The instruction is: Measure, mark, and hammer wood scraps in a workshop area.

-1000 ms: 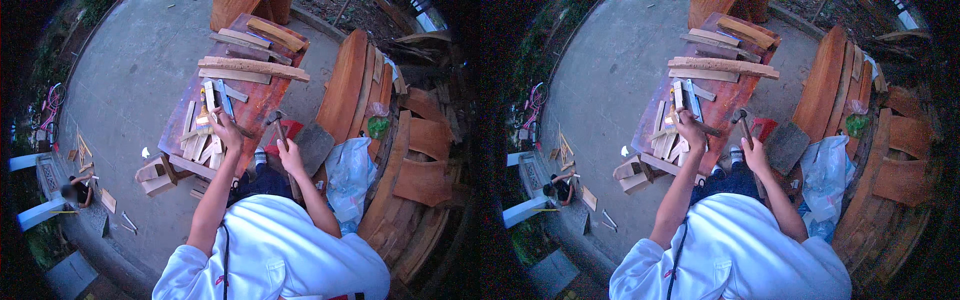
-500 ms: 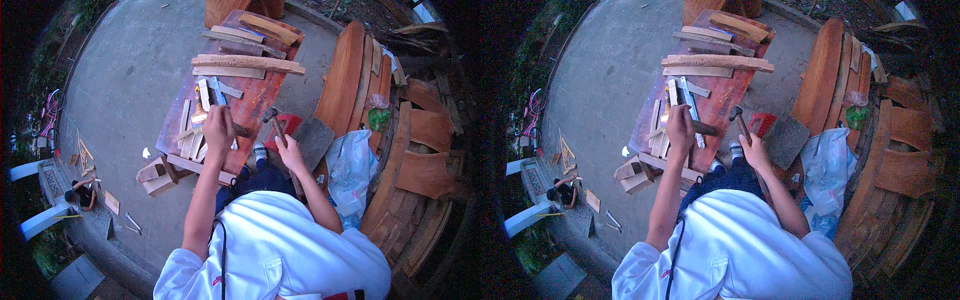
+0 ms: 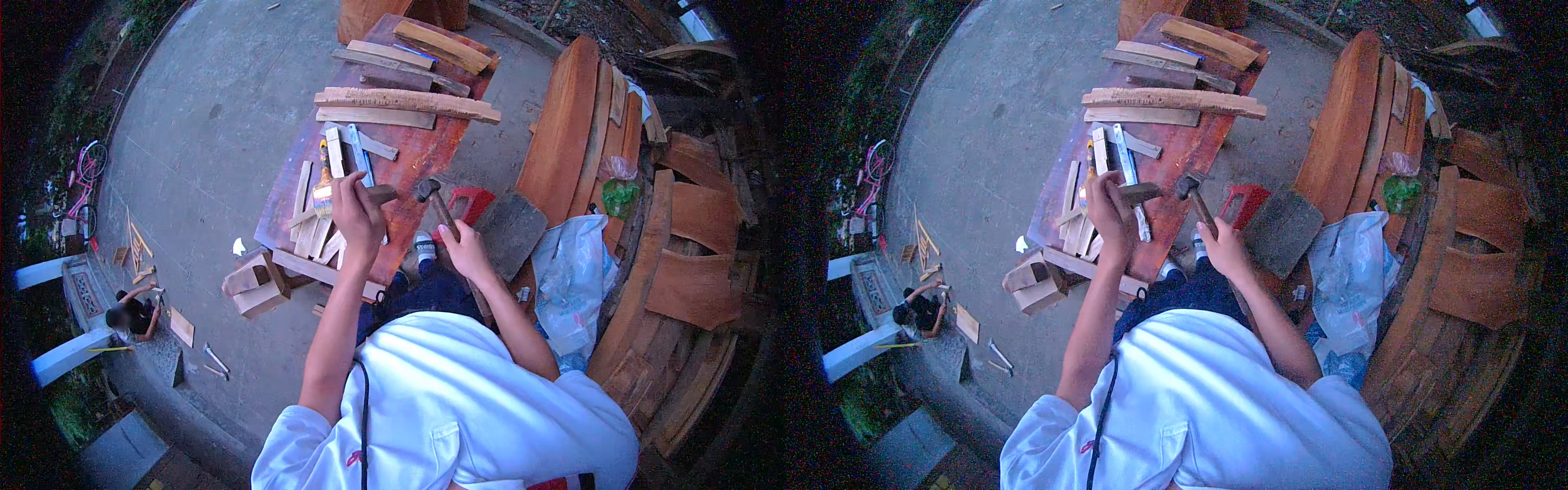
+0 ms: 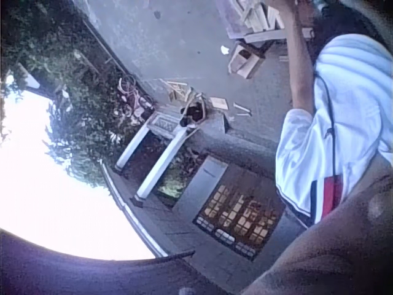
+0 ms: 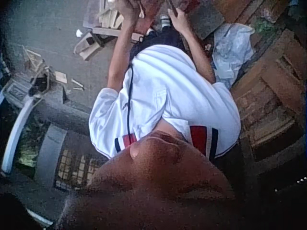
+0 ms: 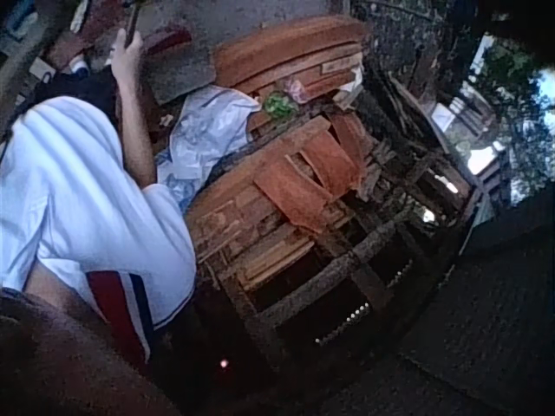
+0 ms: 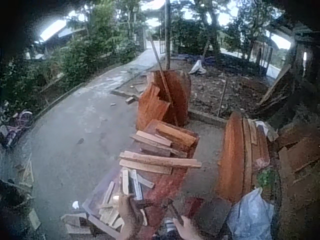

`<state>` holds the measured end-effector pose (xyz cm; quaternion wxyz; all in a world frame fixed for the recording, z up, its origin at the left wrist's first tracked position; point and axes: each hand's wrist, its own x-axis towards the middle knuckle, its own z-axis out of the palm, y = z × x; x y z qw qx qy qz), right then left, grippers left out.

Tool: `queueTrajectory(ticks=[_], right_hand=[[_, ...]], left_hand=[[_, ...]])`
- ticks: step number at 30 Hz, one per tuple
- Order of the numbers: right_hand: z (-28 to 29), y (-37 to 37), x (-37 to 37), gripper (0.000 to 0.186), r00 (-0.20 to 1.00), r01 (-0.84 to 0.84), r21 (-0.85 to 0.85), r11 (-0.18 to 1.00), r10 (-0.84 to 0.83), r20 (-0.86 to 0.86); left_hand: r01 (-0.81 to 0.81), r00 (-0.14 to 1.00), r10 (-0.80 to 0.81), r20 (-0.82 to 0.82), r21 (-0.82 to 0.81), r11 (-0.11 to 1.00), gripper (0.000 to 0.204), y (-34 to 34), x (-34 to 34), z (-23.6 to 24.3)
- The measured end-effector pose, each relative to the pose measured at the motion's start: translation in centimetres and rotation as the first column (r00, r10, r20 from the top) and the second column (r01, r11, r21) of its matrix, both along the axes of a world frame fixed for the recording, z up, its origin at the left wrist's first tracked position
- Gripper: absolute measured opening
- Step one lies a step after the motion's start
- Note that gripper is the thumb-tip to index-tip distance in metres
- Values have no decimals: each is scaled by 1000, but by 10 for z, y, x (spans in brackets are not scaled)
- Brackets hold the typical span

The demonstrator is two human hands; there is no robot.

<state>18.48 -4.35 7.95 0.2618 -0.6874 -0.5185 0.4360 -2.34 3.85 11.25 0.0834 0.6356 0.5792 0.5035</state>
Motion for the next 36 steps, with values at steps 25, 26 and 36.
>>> queueTrajectory(ticks=[25, 26, 36], right_hand=[[-15, 11, -4, 36, 995, -92, 15, 996, 92, 42], [-16, 11, -4, 36, 995, -93, 15, 996, 92, 42], [-23, 13, -8, 31, 995, -92, 29, 995, 91, 38]], left_hand=[[268, 820, -511, -257, -615, 741, 54, 42, -8, 56], [268, 821, -510, -258, -615, 742, 54, 43, -8, 57], [30, 685, 13, -728, 46, 998, 25, 50, -14, 40]])
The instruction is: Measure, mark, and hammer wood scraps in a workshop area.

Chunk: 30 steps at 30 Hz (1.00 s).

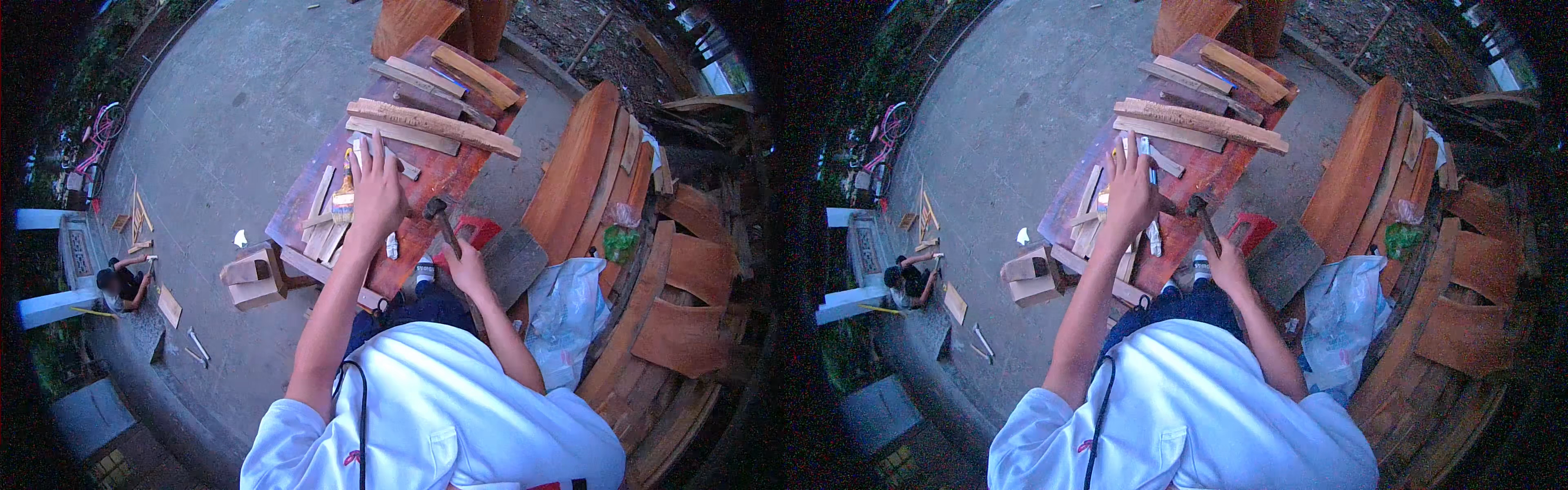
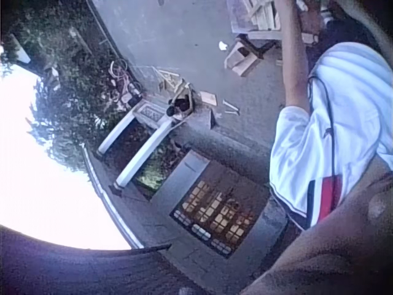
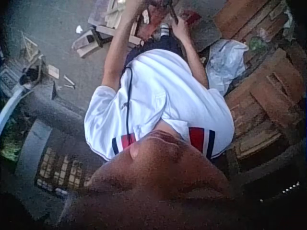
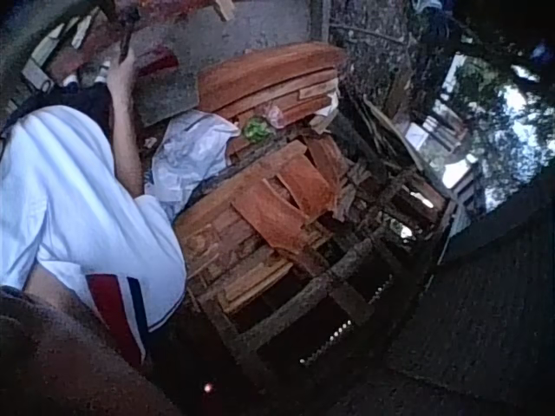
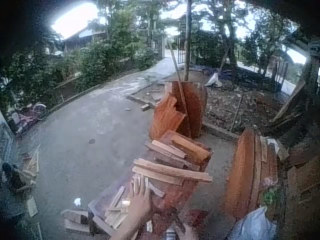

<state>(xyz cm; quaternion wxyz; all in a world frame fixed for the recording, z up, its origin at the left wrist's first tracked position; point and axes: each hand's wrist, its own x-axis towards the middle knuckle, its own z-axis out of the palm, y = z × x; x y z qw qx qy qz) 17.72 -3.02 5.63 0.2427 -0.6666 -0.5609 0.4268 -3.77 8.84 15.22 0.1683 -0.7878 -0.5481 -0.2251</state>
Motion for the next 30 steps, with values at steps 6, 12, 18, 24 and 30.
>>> queueTrajectory(ticks=[6, 12, 18, 24, 30], right_hand=[[-3, 4, -1, 36, 1000, -5, 6, 1000, 5, 1], [8, 15, -15, 39, 997, -10, 134, 991, 0, 74], [20, 27, -28, 41, 1000, -14, 115, 993, 13, 12], [34, 31, -28, 43, 999, 1, 86, 996, -4, 33], [-2, 31, -26, 44, 987, -86, 84, 993, 73, 141]], left_hand=[[80, 876, 171, 452, -484, 871, 17, -20, 2, -10], [-143, 849, 349, 398, -462, 875, 33, -28, 11, -5], [-210, 865, 413, 283, -545, 812, 54, -28, 14, -3], [-201, 890, 353, 287, -447, 871, 54, -29, 16, -4], [-182, 864, 415, 285, -592, 785, 58, -37, 13, 7]])
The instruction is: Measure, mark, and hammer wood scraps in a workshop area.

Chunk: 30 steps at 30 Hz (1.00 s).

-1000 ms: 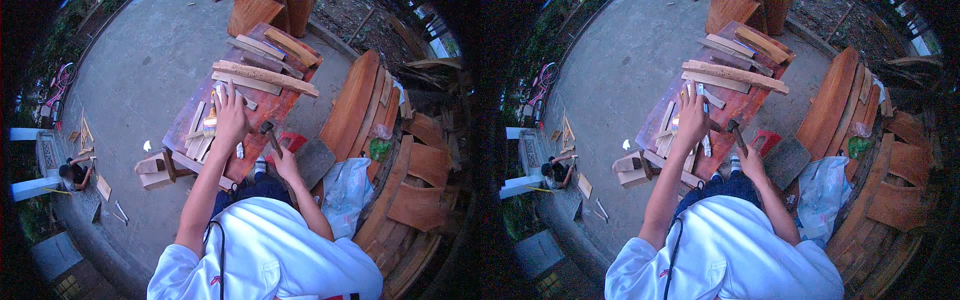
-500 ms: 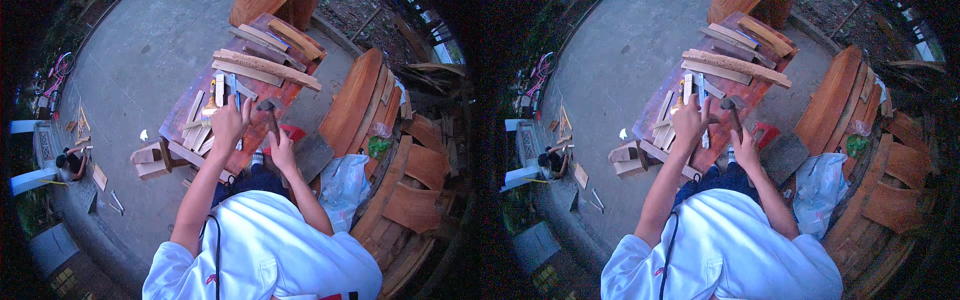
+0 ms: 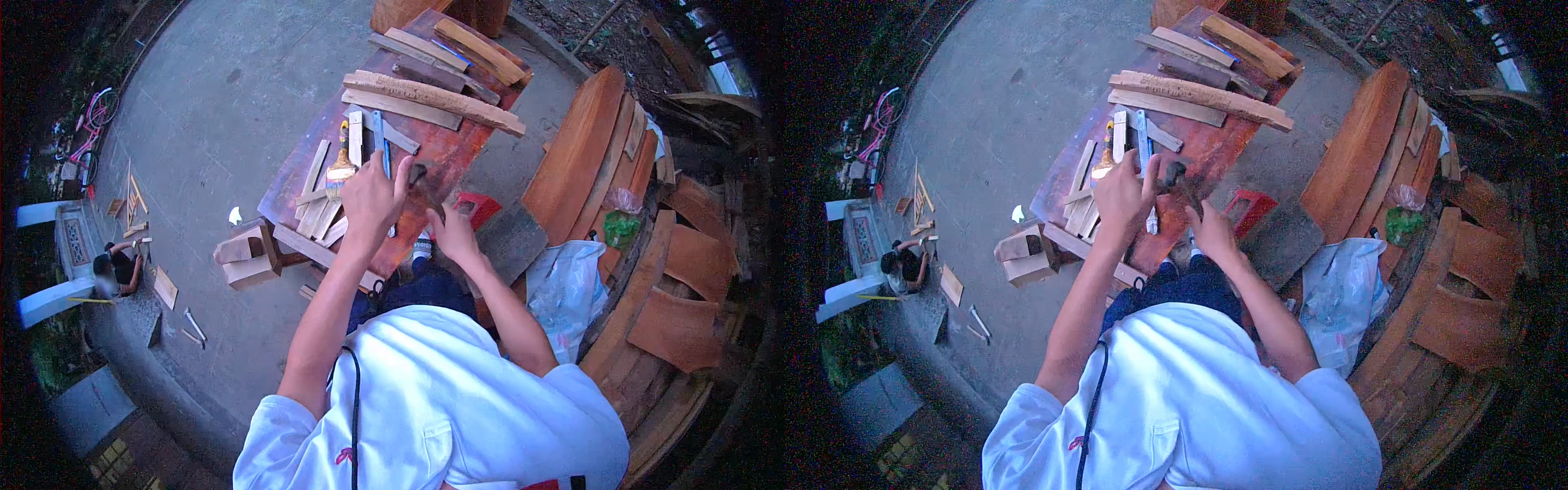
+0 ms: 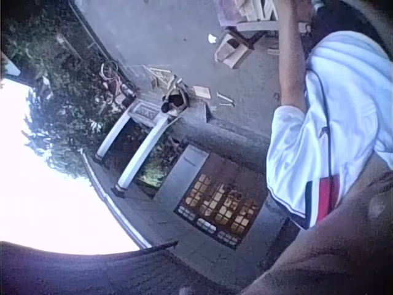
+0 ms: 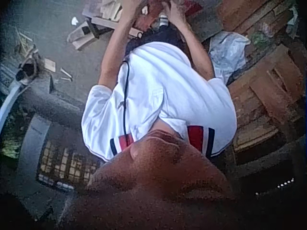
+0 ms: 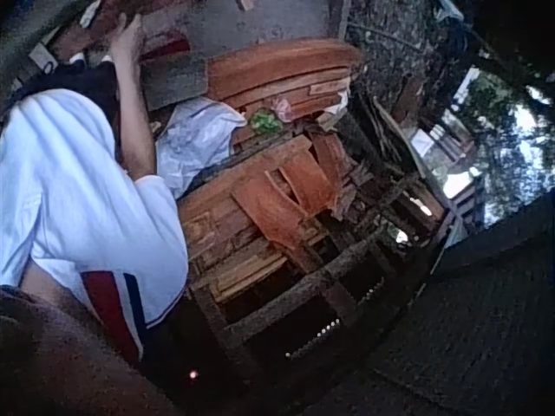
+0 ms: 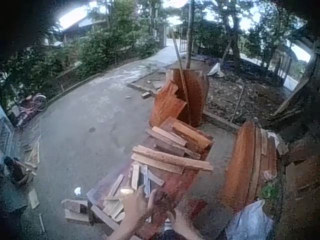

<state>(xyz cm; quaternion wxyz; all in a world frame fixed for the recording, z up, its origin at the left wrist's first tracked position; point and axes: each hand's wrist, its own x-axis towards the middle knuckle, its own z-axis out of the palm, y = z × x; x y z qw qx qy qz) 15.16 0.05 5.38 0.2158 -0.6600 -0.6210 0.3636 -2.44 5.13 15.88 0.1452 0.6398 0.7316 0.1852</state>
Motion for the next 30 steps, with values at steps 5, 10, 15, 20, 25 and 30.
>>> queueTrajectory(ticks=[5, 10, 15, 20, 25, 30], right_hand=[[16, 0, -2, 43, 984, 128, 128, 983, -110, -140], [19, 3, 0, 35, 991, -112, -53, 992, 116, 62], [20, -13, -7, 41, 967, 180, 135, 974, -150, -206], [13, -3, -1, 42, 996, -84, -6, 996, 84, 40], [10, -14, -4, 40, 996, 70, 134, 989, -62, -61], [15, -11, 2, 33, 998, -43, 55, 998, 45, -32]], left_hand=[[-15, 1000, 15, 16, -5, 1000, 60, -2, 1, 7], [-40, 999, 38, 23, 123, 992, 61, -1, -1, -2], [-41, 999, 41, -15, 39, 998, 61, -6, 2, 3], [-62, 998, 62, 9, 41, 997, 59, -10, -7, -8], [-80, 996, 80, 25, 18, 997, 58, -16, -12, -5], [-78, 997, 77, 8, 85, 993, 58, -21, -16, -6]])
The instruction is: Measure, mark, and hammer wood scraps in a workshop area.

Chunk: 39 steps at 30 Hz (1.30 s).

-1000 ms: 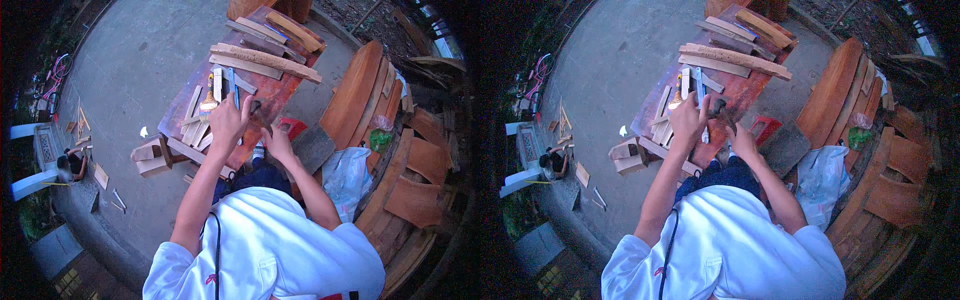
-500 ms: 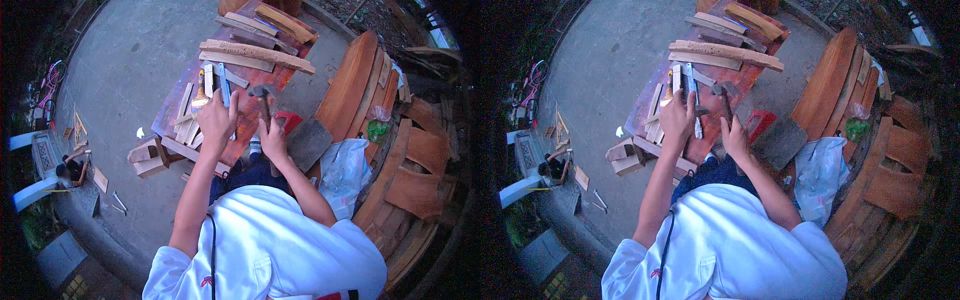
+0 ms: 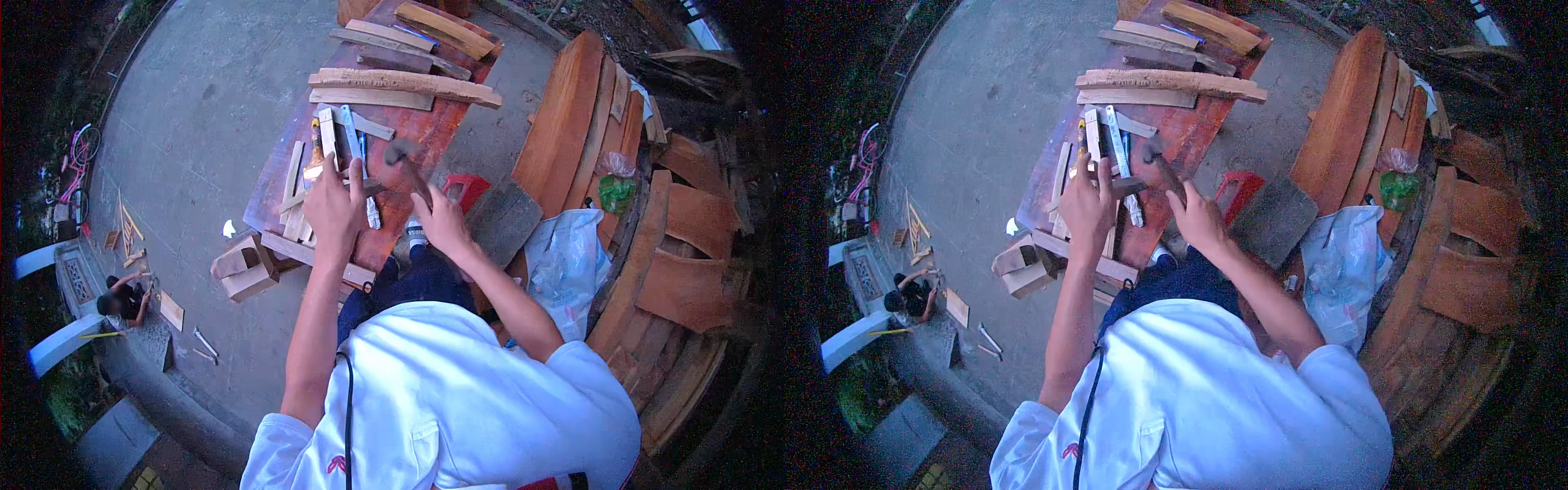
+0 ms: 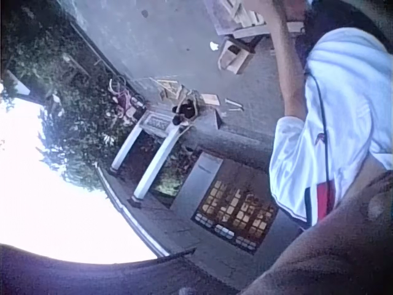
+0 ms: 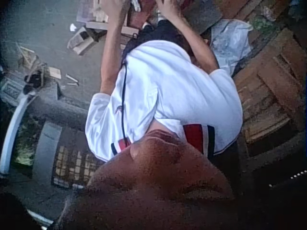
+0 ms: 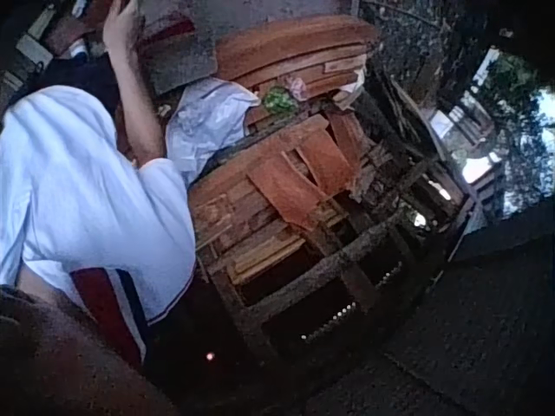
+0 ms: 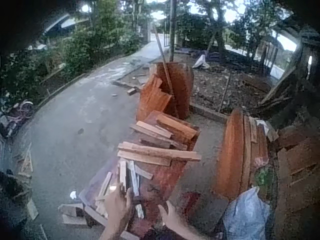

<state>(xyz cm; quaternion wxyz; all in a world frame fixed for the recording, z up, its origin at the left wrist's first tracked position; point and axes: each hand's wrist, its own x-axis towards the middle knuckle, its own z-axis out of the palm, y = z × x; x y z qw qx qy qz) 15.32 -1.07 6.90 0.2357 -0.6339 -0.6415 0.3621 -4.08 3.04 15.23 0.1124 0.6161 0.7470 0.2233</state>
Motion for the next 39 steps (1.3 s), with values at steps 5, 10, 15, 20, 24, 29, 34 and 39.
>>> queueTrajectory(ticks=[5, 10, 15, 20, 24, 29, 34, 39], right_hand=[[-13, -5, 2, 35, 998, 51, -26, 998, -52, -36], [15, -4, -9, 39, 988, 140, 10, 990, -139, -72], [-6, 3, -4, 41, 998, 12, -60, 998, -8, 60], [1, 3, 6, 43, 990, 143, 0, 990, -143, -3], [12, 12, 19, 41, 999, 39, -19, 999, -39, 5], [29, 9, 18, 34, 990, 88, 178, 980, -67, -122], [4, 11, 29, 34, 999, -24, 37, 999, 22, 48], [-16, -2, 29, 38, 998, -9, -78, 997, 14, 67]], left_hand=[[4, 1000, -4, -2, 1, 1000, 56, -7, 0, -3], [-34, 999, 34, 8, -6, 999, 57, -14, -13, -8], [4, 999, 5, 35, -264, 964, 58, -33, -21, -49], [142, 988, -151, -4, -324, 935, 59, -57, -28, -59], [181, 983, -183, 17, -259, 949, 45, -57, -30, -64], [166, 986, -148, 80, -339, 926, 40, -55, -30, -60], [138, 926, -65, 372, -173, 975, 46, -55, -42, -80], [-70, 645, 326, 691, -372, 926, 38, -64, -31, -74]])
